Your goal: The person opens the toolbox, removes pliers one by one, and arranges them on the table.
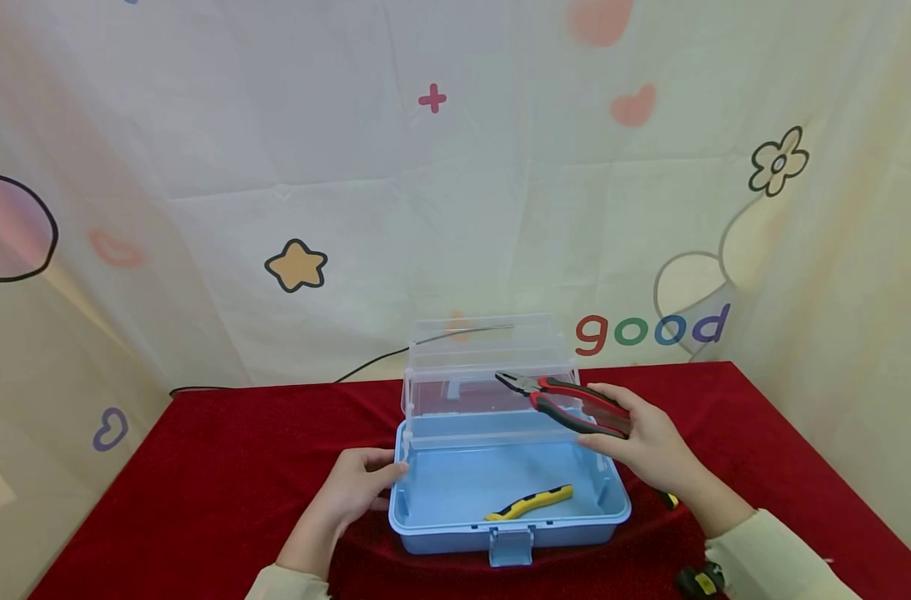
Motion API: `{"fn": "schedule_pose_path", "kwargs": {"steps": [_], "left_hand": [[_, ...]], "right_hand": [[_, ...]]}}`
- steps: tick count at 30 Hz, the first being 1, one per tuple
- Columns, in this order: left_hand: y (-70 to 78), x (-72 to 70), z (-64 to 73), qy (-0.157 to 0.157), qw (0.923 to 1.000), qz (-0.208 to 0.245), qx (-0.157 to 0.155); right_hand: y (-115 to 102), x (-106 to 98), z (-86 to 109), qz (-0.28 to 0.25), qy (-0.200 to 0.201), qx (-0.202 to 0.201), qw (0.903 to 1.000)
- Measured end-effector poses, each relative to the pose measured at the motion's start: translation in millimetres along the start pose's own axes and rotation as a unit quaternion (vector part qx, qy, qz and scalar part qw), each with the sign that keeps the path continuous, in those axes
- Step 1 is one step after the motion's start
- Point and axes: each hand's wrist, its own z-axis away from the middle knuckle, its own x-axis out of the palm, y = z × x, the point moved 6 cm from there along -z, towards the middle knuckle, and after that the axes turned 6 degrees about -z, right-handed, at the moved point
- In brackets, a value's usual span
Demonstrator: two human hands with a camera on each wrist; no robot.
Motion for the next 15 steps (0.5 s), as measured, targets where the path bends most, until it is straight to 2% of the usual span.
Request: {"fn": "schedule_pose_path", "kwargs": {"steps": [15], "left_hand": [[-3.3,1.0,-2.3,0.004,1.0000,0.006,0.001]], "right_hand": [[5.2,-5.8,8.4,0.008,0.036,0.001,0.9993]]}}
